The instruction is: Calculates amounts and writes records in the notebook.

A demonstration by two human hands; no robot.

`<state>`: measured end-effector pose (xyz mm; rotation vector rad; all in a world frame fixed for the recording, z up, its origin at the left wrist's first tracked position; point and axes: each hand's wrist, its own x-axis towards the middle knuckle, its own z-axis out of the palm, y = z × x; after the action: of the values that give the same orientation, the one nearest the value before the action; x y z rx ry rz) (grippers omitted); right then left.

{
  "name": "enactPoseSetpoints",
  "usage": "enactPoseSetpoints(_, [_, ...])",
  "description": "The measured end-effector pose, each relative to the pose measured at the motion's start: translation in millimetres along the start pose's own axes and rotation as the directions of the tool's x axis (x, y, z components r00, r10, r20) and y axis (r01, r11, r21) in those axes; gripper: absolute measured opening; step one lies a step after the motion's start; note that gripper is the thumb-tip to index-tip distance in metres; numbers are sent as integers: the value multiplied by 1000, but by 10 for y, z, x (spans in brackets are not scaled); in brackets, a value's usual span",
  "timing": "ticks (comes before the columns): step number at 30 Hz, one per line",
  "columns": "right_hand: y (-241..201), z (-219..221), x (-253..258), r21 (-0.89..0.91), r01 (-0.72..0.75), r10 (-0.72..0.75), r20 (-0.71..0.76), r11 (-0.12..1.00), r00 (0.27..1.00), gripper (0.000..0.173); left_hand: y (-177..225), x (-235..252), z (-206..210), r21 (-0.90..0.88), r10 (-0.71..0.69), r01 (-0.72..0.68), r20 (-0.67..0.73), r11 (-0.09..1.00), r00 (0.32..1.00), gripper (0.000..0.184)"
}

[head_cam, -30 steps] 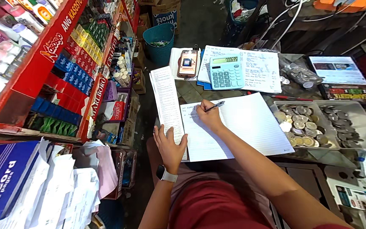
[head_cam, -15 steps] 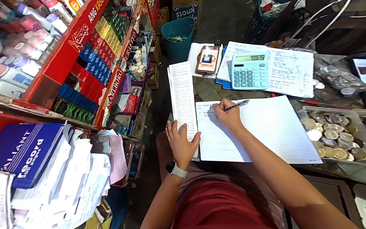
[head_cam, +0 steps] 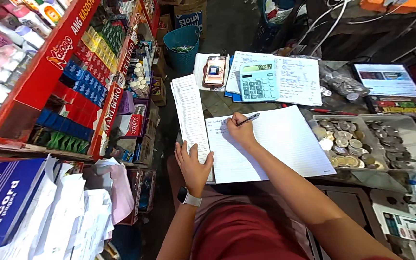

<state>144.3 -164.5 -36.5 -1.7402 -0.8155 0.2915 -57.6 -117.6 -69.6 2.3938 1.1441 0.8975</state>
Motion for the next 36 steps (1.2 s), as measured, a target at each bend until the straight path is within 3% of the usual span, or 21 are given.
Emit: enactPoseSetpoints(36, [28,-41,6,-6,7,-7,-45,1000,999,35,-3,2,-7,7,-4,4,11,1000,1000,58])
